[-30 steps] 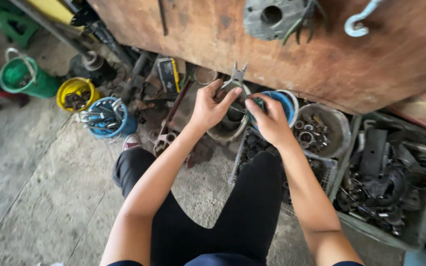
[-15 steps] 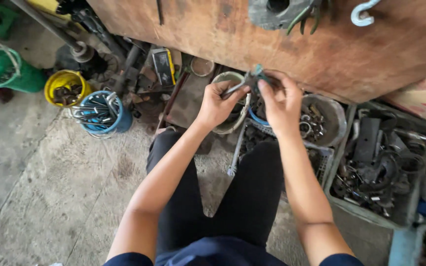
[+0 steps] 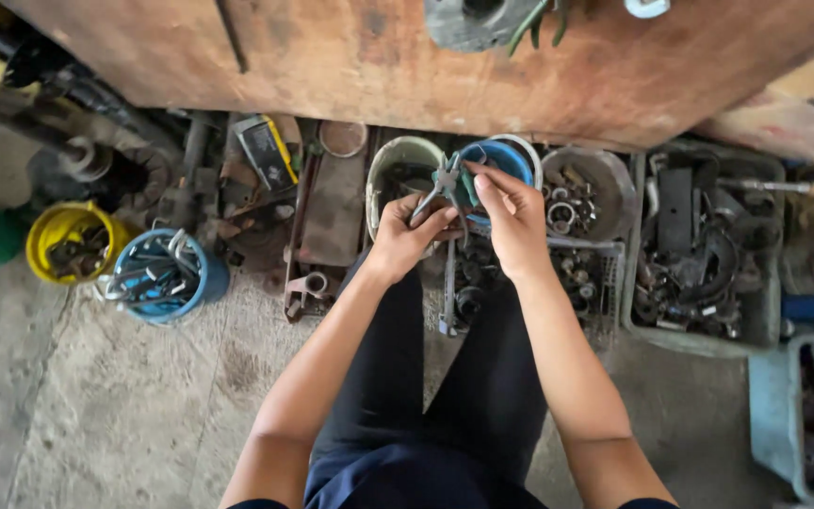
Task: The person sits on the floor in a workshop and wipes various metal tools, including a T-handle wrench and pliers, with a green cloth. The person then places the cleaned tools onto a wooden board above.
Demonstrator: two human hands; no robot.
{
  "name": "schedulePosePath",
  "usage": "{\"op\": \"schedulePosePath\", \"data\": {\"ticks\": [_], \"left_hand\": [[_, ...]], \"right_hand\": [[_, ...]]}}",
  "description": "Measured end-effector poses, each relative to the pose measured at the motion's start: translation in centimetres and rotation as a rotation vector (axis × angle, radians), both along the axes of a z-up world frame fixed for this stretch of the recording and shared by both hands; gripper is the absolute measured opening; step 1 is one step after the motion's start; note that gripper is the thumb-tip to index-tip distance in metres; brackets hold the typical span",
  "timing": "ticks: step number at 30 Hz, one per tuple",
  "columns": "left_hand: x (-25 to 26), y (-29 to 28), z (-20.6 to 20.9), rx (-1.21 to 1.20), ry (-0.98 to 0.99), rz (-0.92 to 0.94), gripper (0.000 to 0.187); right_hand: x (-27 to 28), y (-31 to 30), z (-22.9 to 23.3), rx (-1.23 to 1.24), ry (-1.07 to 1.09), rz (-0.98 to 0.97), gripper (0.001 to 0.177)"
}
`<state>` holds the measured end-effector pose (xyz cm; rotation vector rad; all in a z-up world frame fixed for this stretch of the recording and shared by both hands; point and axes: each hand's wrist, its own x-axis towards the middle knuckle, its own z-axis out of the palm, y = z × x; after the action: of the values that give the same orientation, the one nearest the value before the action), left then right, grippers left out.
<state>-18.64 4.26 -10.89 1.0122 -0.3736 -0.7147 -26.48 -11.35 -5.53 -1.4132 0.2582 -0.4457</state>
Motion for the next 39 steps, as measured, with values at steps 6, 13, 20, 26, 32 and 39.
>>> {"op": "schedulePosePath", "data": {"ticks": [6,13,20,26,32,39], "left_hand": [[1.7,-0.7,-1.1,-0.005,0.059,-0.135,0.013],[4.4,-0.3,0.2,0.137,-0.022,-0.393,0.018],[2.2,-3.4,-2.1,0.079,0.037,-0.559,0.022],[-0.4,-7.4,-1.8,-0.034,0.024,-0.642,0.027],[-0.9,-9.9,-1.0,0.047,-0.011,-0.761,0.033],[-0.8,-10.9,-1.9,0.046,-0.076,-0.778,0.029]], "right_hand": [[0.6,-0.7,-0.6,0.027,0.069,-0.039,0.035],[1.5,-2.6,2.6,-0.076,0.279,0.047,0.037],[-3.4,-6.8,1.6,-0.127,0.294,0.095,0.034],[-7.6,-9.2,-1.1,0.207,0.223,-0.089,0.029],[-8.4,-10.4,0.0,0.288,0.212,-0.107,0.04],[-9.9,-11.4,-2.4,0.049,0.201,-0.2,0.032]]}}
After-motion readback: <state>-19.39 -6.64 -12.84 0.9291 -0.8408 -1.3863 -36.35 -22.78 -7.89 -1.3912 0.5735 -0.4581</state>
